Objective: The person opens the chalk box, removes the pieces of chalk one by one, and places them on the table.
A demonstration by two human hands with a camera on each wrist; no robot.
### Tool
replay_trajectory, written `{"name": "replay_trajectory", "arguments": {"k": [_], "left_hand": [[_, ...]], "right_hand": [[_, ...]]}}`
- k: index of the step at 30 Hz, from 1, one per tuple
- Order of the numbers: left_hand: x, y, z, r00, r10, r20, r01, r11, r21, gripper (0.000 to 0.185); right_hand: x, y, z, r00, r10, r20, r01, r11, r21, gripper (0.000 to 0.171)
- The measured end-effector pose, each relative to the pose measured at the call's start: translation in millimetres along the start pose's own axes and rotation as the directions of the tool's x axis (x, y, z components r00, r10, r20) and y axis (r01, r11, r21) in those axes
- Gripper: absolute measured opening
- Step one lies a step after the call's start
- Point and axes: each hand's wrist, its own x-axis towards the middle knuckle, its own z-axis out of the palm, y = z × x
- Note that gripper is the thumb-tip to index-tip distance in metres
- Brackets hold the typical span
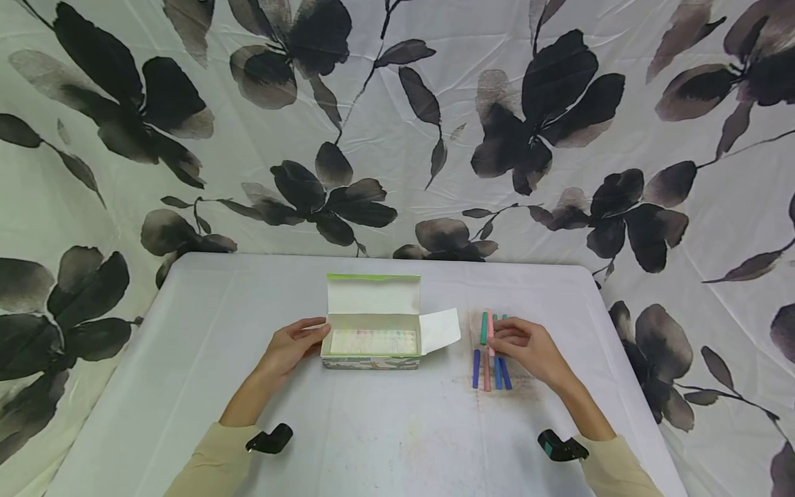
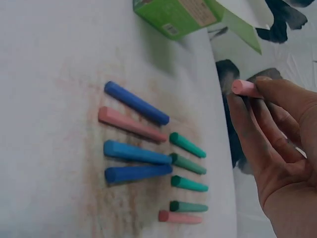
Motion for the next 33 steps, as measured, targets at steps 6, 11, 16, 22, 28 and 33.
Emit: {"name": "replay_trajectory", "arguments": {"k": [6, 11, 16, 22, 28, 33], "left_hand": [[1.4, -1.9, -1.5, 1.0, -0.002, -0.003, 0.002, 1.0, 0.01, 0.044], [1.8, -2.2, -1.7, 1.0, -0.003, 0.009, 0.003, 1.0, 0.029, 0.044], [1.8, -2.3, -2.2, 1.0, -0.002, 0.021, 0.002, 0.999, 0.037, 0.044], [3.5, -3.5, -3.1, 1.0, 0.002, 0.024, -0.003, 1.0, 0.029, 0.044], [3.7, -4.1, -3.2, 0.999, 0.008, 0.031, -0.009, 1.0, 0.017, 0.043], [1.7, -4.9, -2.9, 1.0, 0.007, 0.024, -0.007, 1.0, 0.007, 0.043]], "right_hand": [[-11.4, 15.6, -2.5, 0.998, 0.044, -0.037, -0.045, 0.998, -0.031, 0.043], [-20.5, 29.0, -5.4, 0.997, 0.067, -0.049, -0.069, 0.997, -0.022, 0.044], [-28.5, 43.1, -6.1, 0.992, 0.123, -0.035, -0.122, 0.992, 0.014, 0.047], [-36.9, 58.5, -4.1, 0.985, 0.172, -0.022, -0.173, 0.985, -0.026, 0.042], [-41.6, 62.8, 2.6, 0.99, 0.128, -0.064, -0.14, 0.96, -0.241, 0.027], [-39.9, 59.5, 9.0, 0.991, 0.085, -0.104, -0.113, 0.944, -0.311, 0.022]]}}
